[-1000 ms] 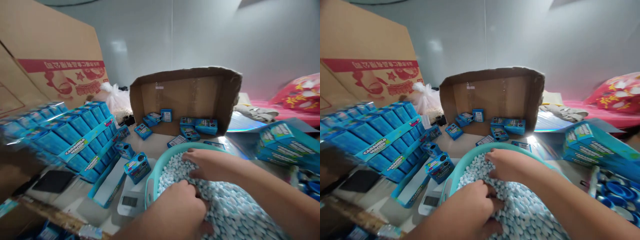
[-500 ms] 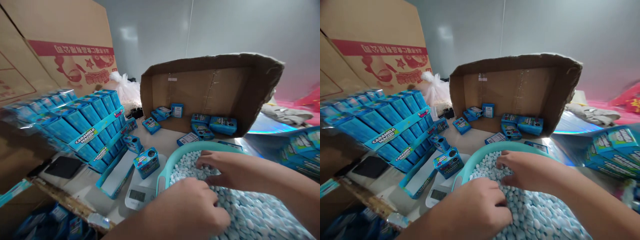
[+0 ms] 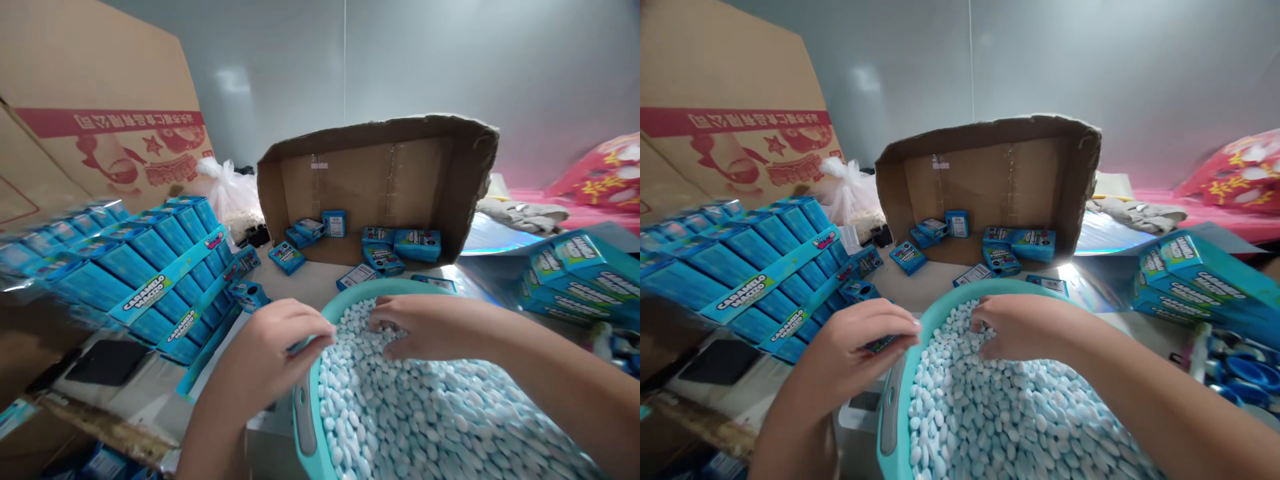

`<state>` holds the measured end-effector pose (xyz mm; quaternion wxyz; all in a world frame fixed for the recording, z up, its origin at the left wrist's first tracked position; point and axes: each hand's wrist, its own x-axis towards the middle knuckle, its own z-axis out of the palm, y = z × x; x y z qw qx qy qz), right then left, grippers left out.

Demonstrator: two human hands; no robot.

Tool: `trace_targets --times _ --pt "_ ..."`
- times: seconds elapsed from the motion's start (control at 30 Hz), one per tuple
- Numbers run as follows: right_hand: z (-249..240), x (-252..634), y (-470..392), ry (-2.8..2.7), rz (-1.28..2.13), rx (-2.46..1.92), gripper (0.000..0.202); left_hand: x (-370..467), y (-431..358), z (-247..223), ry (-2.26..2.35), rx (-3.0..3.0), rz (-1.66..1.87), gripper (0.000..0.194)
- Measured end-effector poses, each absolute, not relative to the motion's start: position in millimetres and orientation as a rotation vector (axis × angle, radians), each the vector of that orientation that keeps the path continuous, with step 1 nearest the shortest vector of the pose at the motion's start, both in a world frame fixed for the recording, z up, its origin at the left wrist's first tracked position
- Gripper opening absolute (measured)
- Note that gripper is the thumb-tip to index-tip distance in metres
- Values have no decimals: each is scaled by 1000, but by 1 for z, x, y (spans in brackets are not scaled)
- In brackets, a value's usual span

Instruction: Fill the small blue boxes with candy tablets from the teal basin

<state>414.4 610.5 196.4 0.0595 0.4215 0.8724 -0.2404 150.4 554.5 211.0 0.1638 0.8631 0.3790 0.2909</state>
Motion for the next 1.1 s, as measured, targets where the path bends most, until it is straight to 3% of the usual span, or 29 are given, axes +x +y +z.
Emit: trace_targets --times 0.2,0.47,0.7,0.8,0.9,1.03,1.1 --pt "203 411 607 2542 -736 1328 37 120 565 213 1709 2342 726 18" --pt "205 411 606 2542 -736 1331 38 120 577 206 1702 2351 514 22" --pt "205 411 606 2541 -736 1339 39 125 579 192 1986 2539 622 29" --pt "204 411 607 2557 -729 1331 39 149 567 195 1748 2576 660 30" --pt "203 411 608 2578 -723 1303 43 179 549 196 1336 2487 441 24" --pt "203 409 608 2599 -719 1265 47 201 536 185 1067 2411 196 41" --pt "205 409 608 2604 -722 1260 46 203 537 177 1040 2411 179 30"
